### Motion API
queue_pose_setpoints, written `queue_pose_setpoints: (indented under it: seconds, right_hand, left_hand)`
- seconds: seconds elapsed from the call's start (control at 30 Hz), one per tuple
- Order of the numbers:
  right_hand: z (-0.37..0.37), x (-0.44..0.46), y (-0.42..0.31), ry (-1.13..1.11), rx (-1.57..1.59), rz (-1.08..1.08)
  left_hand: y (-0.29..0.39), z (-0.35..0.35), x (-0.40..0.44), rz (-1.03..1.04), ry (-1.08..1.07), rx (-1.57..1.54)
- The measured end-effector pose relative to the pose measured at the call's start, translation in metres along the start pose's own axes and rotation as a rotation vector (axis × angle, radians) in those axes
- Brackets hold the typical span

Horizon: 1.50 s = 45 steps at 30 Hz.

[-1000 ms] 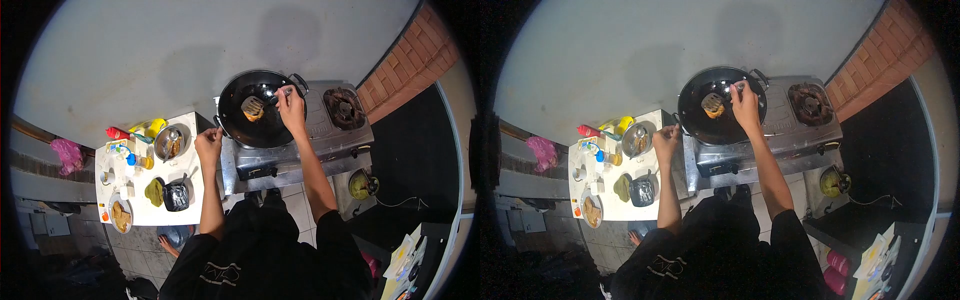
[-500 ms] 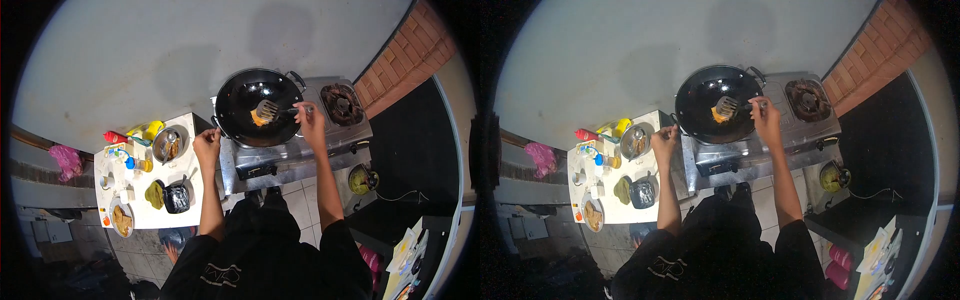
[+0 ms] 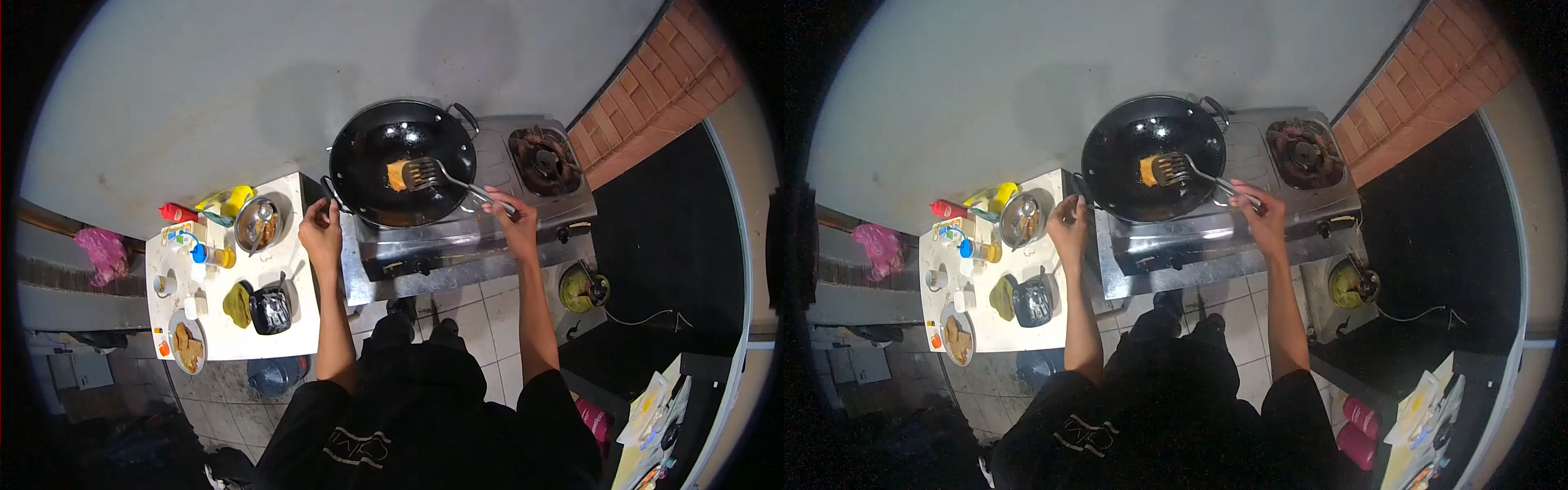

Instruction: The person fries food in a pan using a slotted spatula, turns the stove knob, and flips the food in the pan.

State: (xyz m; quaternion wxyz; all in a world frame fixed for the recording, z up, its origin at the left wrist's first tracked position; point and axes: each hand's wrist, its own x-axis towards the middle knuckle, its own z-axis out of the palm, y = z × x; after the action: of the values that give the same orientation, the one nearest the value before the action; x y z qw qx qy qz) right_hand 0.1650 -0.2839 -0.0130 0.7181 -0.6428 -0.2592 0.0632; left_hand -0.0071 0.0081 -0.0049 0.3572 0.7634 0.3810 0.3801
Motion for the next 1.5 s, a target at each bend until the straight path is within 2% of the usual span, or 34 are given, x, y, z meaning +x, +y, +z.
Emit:
queue_pose_setpoints:
  seconds: [0.13, 0.23, 0.37, 0.5, 0.57, 0.63, 0.77, 0.83, 0.87, 0.93, 0.97, 1.03, 1.07, 1.1, 1.2, 1.3, 1.43, 1.5]
  right_hand:
    - [0.001, 0.013, 0.011, 0.043, 0.091, 0.116]
    - [0.003, 0.026, 0.019, 0.081, 0.081, 0.178]
    - [0.014, 0.036, 0.021, 0.132, 0.070, 0.163]
    - [0.023, 0.040, 0.020, 0.139, 0.031, 0.143]
    - [0.025, 0.043, 0.024, 0.119, -0.090, 0.089]
    - [0.024, 0.040, 0.020, 0.101, -0.063, 0.083]
    - [0.014, 0.015, 0.011, 0.206, -0.143, 0.008]
    - [0.010, -0.013, 0.008, 0.391, -0.112, -0.030]
    - [0.010, -0.030, 0.012, 0.389, -0.113, -0.023]
    - [0.014, -0.068, 0.033, 0.326, -0.363, -0.029]
    - [0.022, -0.084, 0.050, 0.267, -0.342, -0.116]
    - [0.041, -0.107, 0.057, 0.038, -0.293, -0.063]
    - [0.049, -0.115, 0.067, -0.067, -0.384, -0.050]
    - [0.056, -0.117, 0.071, -0.067, -0.383, -0.048]
    - [0.072, -0.125, 0.080, -0.316, -0.736, -0.271]
    - [0.087, -0.122, 0.090, -0.388, -0.868, -0.305]
    - [0.099, -0.113, 0.108, -0.336, -0.973, -0.431]
    - [0.102, -0.110, 0.120, -0.284, -1.059, -0.565]
  left_hand:
    - [0.004, 0.008, -0.028, -0.068, 0.078, -0.192]
    - [0.014, 0.012, -0.061, -0.067, 0.104, -0.225]
    - [0.022, 0.023, -0.110, -0.127, 0.112, -0.337]
    - [0.021, 0.032, -0.156, -0.076, 0.036, -0.273]
    - [0.029, 0.036, -0.177, -0.172, 0.007, -0.329]
    - [0.030, 0.037, -0.194, -0.179, -0.025, -0.343]
    - [0.029, 0.037, -0.220, -0.235, -0.096, -0.320]
    - [0.020, 0.041, -0.234, -0.290, -0.124, -0.392]
    - [0.016, 0.042, -0.240, -0.296, -0.124, -0.388]
    - [0.011, 0.045, -0.251, -0.309, -0.182, -0.411]
    - [0.010, 0.046, -0.256, -0.315, -0.186, -0.412]
    - [0.009, 0.052, -0.262, -0.367, -0.186, -0.439]
    - [0.000, 0.056, -0.268, -0.347, -0.178, -0.460]
    - [-0.002, 0.059, -0.270, -0.348, -0.179, -0.458]
    - [-0.008, 0.061, -0.277, -0.356, -0.163, -0.482]
    - [-0.015, 0.063, -0.278, -0.428, -0.144, -0.518]
    - [-0.047, 0.071, -0.282, -0.332, -0.092, -0.529]
    - [-0.062, 0.075, -0.283, -0.294, -0.069, -0.537]
